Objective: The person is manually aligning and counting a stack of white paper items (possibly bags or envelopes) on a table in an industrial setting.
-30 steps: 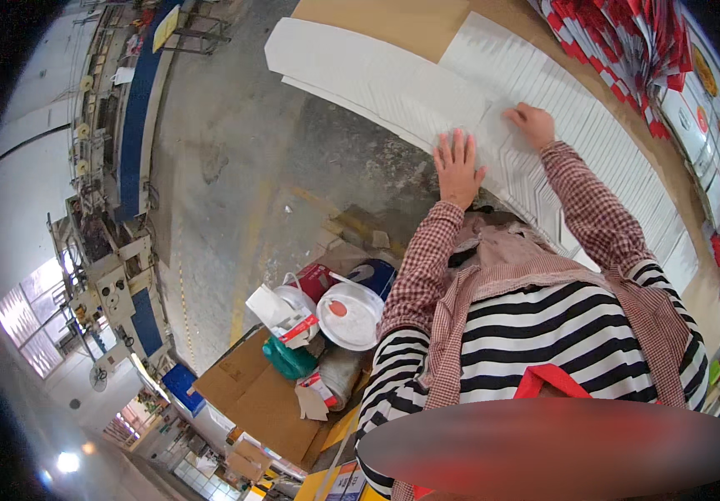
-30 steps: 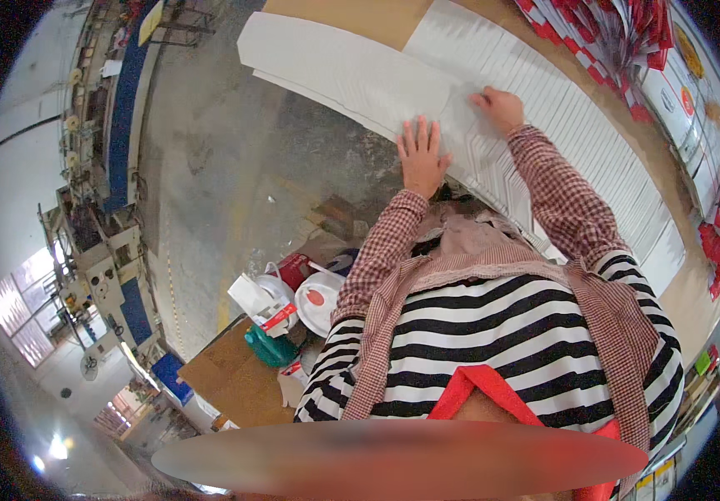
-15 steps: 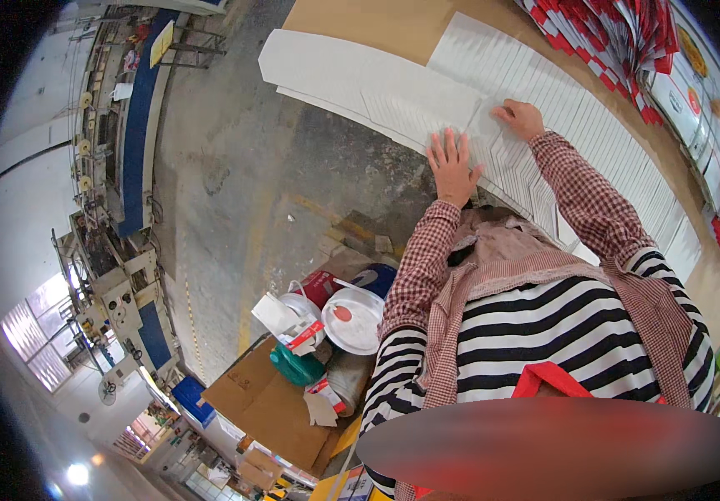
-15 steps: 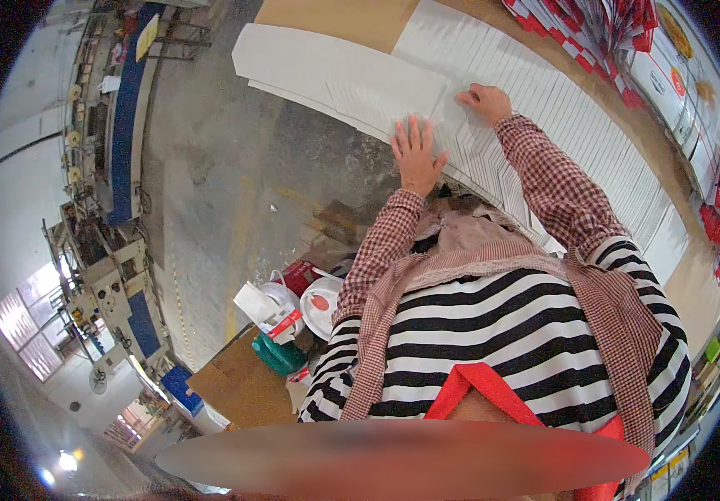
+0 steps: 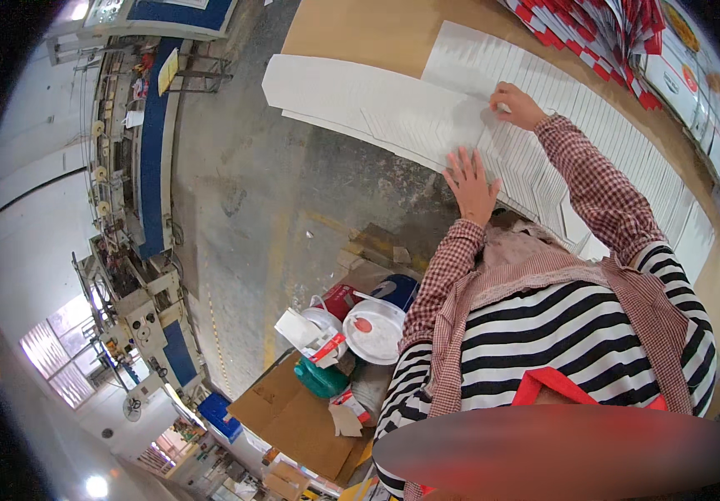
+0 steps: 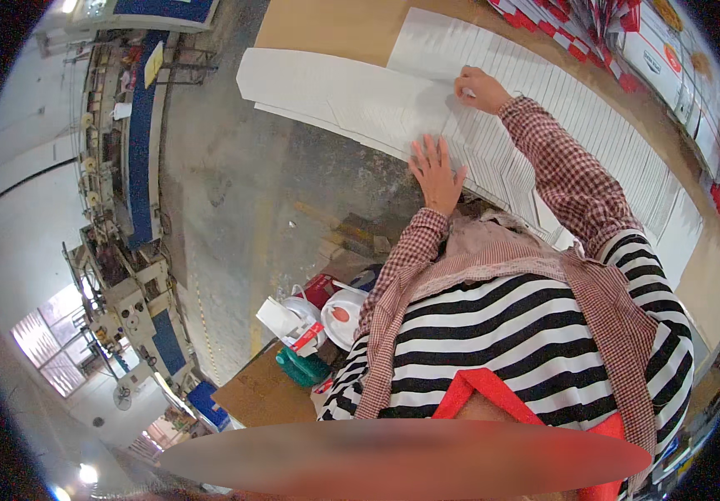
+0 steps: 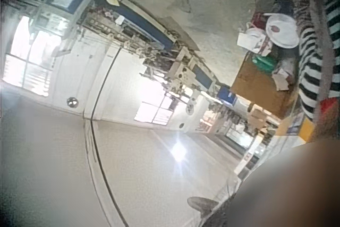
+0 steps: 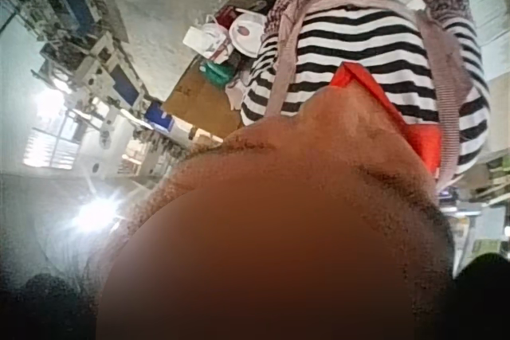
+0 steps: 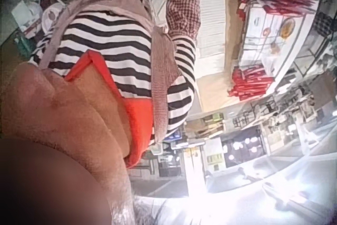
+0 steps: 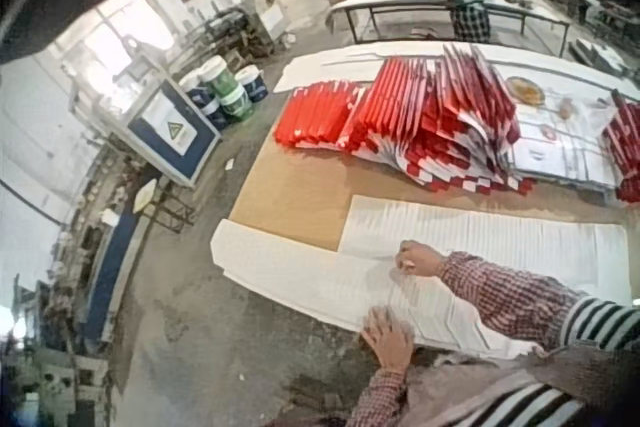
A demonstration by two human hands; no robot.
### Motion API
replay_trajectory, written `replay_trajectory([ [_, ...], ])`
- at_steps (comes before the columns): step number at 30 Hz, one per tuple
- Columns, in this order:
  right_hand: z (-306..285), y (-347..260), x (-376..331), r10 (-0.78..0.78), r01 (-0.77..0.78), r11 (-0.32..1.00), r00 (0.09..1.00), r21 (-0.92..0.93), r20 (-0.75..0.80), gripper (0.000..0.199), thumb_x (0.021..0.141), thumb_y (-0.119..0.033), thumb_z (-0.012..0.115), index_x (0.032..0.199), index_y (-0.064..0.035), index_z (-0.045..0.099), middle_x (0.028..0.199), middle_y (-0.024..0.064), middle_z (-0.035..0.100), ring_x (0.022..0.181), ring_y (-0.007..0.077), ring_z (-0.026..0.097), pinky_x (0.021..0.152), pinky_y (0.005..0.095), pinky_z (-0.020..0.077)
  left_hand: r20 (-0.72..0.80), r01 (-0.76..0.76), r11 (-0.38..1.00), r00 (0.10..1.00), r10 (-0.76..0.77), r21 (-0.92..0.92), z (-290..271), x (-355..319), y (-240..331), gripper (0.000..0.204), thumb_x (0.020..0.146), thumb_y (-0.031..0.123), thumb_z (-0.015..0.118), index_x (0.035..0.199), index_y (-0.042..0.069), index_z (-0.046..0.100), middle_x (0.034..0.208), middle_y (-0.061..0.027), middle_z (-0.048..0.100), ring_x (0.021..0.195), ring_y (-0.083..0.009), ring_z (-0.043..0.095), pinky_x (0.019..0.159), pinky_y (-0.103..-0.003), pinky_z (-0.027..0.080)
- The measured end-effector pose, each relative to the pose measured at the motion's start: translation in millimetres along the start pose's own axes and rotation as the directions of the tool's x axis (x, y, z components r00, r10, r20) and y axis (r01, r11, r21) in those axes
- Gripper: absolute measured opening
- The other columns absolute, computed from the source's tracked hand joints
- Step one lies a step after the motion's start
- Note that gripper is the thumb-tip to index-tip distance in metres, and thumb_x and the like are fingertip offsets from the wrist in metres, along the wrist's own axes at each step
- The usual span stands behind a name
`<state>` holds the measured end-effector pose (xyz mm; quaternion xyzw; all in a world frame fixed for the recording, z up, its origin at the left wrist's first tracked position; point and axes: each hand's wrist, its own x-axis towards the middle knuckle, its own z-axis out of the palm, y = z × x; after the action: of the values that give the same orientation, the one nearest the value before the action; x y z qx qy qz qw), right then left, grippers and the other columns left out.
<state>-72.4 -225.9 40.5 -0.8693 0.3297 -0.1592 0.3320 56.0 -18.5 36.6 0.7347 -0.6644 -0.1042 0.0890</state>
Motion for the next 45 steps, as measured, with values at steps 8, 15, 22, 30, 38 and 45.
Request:
replay_trajectory([
  [8, 6.7, 13.7, -12.1, 0.366, -0.361, 0.930, 0.902, -0.066, 0.228, 0.019, 0.069, -0.018, 0.064, 0.079, -0.0042, 0.054, 0.074, 0.0077, 0.052, 0.069, 0.0258, 0.053, 0.062, 0.0358, 0.0429, 0.026, -0.014, 1.000, 1.000, 0.014, -0.011, 0.6, 1.5, 0.4, 0.073, 0.084, 0.047, 0.043, 0.136, 0.002, 0.019, 0.144, -0.0157, 0.008, 0.131, -0.0387, 0.003, 0.101, -0.057, 0.008],
  [15, 8.0, 4.0, -13.0, -0.157, 0.140, 0.986, 0.963, -0.091, -0.221, 0.021, 0.067, -0.019, 0.066, 0.079, -0.0053, 0.055, 0.074, 0.0087, 0.052, 0.069, 0.0257, 0.052, 0.061, 0.0353, 0.0426, -0.027, -0.044, 0.999, 0.999, 0.045, 0.023, 1.6, 0.3, -1.4, 0.074, 0.082, 0.044, 0.050, 0.137, 0.005, 0.019, 0.144, -0.0159, 0.008, 0.131, -0.0386, 0.005, 0.101, -0.056, 0.010],
  [22, 8.1, 24.2, -4.4, 0.180, -0.179, 0.984, 0.970, -0.024, 0.161, 0.024, 0.076, -0.027, 0.060, 0.077, -0.0027, 0.057, 0.065, 0.0149, 0.054, 0.064, 0.0285, 0.053, 0.060, 0.0371, 0.0411, -0.065, -0.055, 0.998, 0.996, 0.055, 0.007, 5.8, 0.1, -0.8, 0.069, 0.084, 0.045, 0.047, 0.137, 0.007, 0.021, 0.144, -0.0149, 0.010, 0.131, -0.0381, 0.005, 0.102, -0.055, 0.011],
  [30, 28.9, 27.1, -25.2, 0.167, -0.166, 0.985, 0.986, -0.042, -0.001, 0.029, 0.078, -0.029, 0.057, 0.074, -0.0001, 0.056, 0.071, 0.0168, 0.055, 0.067, 0.0319, 0.053, 0.061, 0.0382, 0.0414, -0.024, -0.039, 0.999, 0.999, 0.038, -0.005, 0.3, -1.6, -2.8, 0.071, 0.083, 0.043, 0.049, 0.138, 0.011, 0.019, 0.144, -0.0137, 0.010, 0.131, -0.0379, 0.006, 0.102, -0.055, 0.011],
  [38, 23.0, 16.8, -26.8, 0.098, -0.102, 0.994, 0.993, -0.048, -0.072, 0.028, 0.079, -0.027, 0.055, 0.073, 0.0001, 0.056, 0.068, 0.0163, 0.054, 0.067, 0.0316, 0.052, 0.061, 0.0388, 0.0414, -0.012, -0.051, 0.999, 0.999, 0.051, -0.012, -0.6, -1.5, -4.2, 0.071, 0.083, 0.045, 0.048, 0.138, 0.012, 0.017, 0.144, -0.0136, 0.008, 0.131, -0.0387, 0.005, 0.100, -0.057, 0.011],
  [45, 9.2, 6.7, -29.2, 0.122, -0.062, 0.972, 0.958, 0.225, -0.260, 0.009, 0.070, -0.009, 0.061, 0.074, -0.0047, 0.055, 0.072, 0.0098, 0.052, 0.065, 0.0255, 0.051, 0.060, 0.0353, 0.0417, -0.022, -0.093, 0.992, 0.995, 0.095, 0.091, 2.6, -3.4, -0.5, 0.068, 0.084, 0.046, 0.047, 0.139, 0.021, 0.015, 0.144, -0.0170, 0.003, 0.130, -0.0412, 0.004, 0.100, -0.058, 0.011],
])
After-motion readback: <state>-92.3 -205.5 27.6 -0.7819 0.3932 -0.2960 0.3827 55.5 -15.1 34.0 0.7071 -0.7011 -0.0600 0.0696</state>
